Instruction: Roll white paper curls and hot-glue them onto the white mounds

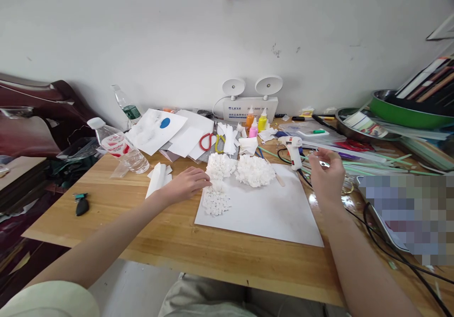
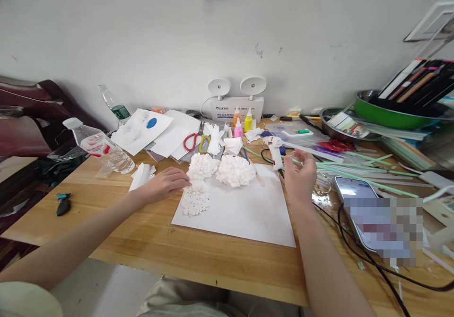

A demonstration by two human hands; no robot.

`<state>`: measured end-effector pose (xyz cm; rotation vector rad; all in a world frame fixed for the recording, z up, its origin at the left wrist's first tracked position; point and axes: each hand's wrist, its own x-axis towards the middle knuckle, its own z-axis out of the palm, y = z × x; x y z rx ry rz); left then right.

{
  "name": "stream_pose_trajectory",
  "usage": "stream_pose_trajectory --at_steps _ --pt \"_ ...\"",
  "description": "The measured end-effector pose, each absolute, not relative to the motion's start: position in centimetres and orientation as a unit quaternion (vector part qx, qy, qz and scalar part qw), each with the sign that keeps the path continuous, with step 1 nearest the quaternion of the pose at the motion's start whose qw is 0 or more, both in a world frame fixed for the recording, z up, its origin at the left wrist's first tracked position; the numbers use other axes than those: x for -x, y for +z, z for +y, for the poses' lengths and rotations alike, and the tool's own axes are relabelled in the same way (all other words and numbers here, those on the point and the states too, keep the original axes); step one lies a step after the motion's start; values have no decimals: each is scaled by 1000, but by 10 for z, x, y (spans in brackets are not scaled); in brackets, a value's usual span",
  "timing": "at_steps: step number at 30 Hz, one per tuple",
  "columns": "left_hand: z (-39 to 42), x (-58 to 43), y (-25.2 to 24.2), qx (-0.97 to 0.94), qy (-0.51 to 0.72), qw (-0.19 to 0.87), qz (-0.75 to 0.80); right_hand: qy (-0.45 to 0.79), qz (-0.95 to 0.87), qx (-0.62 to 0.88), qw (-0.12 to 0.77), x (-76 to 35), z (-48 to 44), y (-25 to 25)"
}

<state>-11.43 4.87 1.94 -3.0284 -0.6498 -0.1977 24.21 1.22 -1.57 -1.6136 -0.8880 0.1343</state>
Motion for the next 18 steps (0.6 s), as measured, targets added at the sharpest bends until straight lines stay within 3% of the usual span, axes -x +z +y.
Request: stream_pose_trajectory --at_steps 6,18 --pt "31 115 4 917 -193 -57 -345 59 -385 694 606 -241 12 -17" --pt "24 111 -17 891 -241 -73 -378 71 -378 685 619 -242 13 -17"
